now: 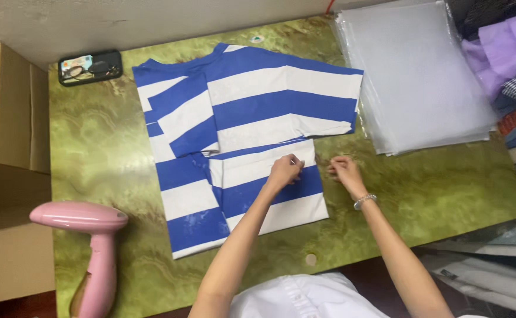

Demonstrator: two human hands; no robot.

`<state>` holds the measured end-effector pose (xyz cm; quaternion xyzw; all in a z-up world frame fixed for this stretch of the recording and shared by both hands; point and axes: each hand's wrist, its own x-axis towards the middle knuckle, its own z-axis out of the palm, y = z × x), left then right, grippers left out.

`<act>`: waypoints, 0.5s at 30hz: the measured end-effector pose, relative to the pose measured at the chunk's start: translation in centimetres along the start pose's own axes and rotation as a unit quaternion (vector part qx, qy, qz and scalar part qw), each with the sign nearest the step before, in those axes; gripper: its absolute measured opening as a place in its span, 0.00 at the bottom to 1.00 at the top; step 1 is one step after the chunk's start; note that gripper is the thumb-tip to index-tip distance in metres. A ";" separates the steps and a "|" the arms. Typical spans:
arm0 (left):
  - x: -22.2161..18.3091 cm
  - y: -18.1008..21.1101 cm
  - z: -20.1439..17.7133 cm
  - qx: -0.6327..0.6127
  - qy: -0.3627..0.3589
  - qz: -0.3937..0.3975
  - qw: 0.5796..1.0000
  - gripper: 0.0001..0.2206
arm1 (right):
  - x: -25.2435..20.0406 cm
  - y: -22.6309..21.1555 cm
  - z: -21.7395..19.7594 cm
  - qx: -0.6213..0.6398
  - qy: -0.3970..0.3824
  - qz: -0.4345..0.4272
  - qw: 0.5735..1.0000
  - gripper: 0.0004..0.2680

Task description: The person uses a handheld steamer to smooth out a striped blue and white shirt, then folds the shirt on a table and places it inside a clear plastic bag.

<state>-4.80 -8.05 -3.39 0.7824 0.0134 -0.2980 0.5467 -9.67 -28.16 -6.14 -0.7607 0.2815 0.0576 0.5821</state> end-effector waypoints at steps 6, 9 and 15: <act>0.3 1.6 5.2 0.262 0.167 0.000 0.951 0.20 | -2.8 -4.5 0.2 -0.036 -0.247 0.104 0.963 0.10; 0.7 1.7 6.3 0.303 0.222 -0.008 0.927 0.18 | -1.0 -3.3 0.8 -0.076 -0.289 0.097 0.949 0.09; -0.6 3.4 9.1 0.457 0.327 -0.076 0.823 0.08 | 5.9 -5.8 -3.9 -0.156 -0.097 -0.092 0.979 0.15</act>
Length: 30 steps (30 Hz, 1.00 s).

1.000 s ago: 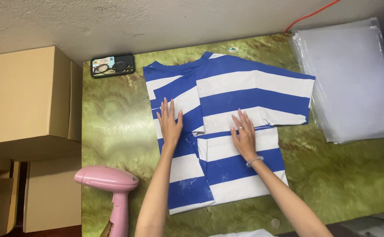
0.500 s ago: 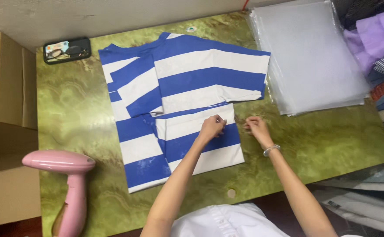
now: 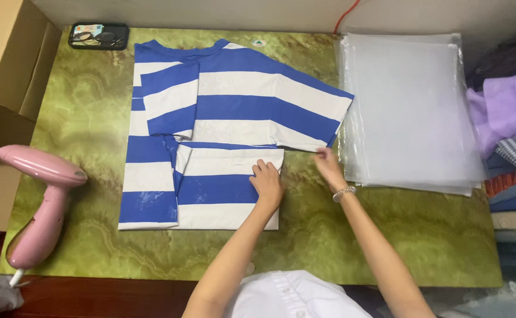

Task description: The person uses a handheld steamer to smooth out a striped blue and white shirt, then folds the shirt on a table and places it inside a clear plastic bag.

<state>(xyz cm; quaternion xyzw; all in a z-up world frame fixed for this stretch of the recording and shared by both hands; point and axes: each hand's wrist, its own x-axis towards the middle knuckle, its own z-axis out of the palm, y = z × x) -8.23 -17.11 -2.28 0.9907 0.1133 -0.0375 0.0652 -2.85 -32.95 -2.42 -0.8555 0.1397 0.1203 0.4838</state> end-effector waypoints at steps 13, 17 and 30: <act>0.5 -2.8 0.8 0.042 0.156 0.011 0.987 0.02 | 8.6 -6.9 -1.7 0.227 -0.008 0.083 0.970 0.25; 0.7 -4.1 -2.1 -0.120 0.024 -0.012 0.992 0.05 | 10.8 -9.1 -0.4 0.404 -0.029 0.073 0.911 0.19; 2.6 -14.2 -3.6 -0.459 -0.099 -0.018 0.882 0.17 | 11.4 -18.5 10.9 0.353 -0.034 -0.041 0.934 0.18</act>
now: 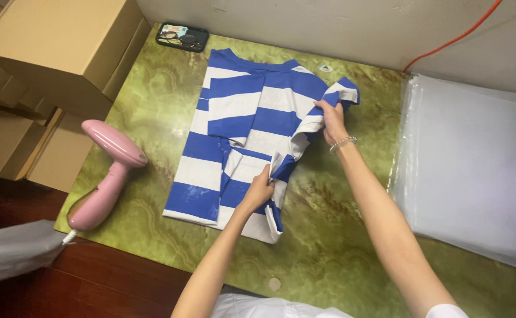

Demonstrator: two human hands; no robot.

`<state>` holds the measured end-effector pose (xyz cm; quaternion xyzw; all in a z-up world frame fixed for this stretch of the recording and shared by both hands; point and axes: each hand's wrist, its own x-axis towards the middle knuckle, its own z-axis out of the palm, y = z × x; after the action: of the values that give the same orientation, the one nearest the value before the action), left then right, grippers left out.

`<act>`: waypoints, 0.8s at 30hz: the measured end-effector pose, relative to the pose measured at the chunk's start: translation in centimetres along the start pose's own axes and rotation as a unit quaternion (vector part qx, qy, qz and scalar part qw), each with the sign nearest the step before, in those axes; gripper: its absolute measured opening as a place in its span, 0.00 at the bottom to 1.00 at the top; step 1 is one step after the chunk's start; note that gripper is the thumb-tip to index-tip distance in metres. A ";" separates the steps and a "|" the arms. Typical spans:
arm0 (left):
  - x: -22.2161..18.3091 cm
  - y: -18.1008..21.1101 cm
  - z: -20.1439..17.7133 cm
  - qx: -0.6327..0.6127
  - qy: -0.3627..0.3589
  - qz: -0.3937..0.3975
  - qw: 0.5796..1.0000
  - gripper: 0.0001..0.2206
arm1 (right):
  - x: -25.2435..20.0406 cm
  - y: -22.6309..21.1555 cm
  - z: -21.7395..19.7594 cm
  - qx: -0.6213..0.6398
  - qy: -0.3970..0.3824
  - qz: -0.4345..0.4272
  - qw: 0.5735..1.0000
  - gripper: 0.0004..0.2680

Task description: The person uses a handheld steamer to smooth out a striped blue and white shirt, then folds the shirt on a table and places it inside a clear plastic bag.

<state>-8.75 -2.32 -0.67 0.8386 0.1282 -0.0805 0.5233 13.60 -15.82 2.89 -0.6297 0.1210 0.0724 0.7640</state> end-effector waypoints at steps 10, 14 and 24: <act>-1.9 -3.0 -8.1 -0.089 0.002 -0.058 0.994 0.24 | -5.9 0.7 16.5 -0.245 -0.125 -0.053 0.960 0.20; -0.3 -6.9 -8.3 -0.078 -0.006 -0.104 0.991 0.19 | -7.5 3.2 16.0 -0.331 -0.168 -0.032 0.928 0.22; 0.4 -5.2 -9.0 0.046 -0.014 -0.032 0.998 0.15 | -10.5 6.9 6.9 -0.372 -0.045 -0.126 0.919 0.11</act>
<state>-9.88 8.05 -1.30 0.8562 0.1434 -0.1150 0.4828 2.31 -7.28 0.52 -0.8745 -0.0300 0.0434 0.4822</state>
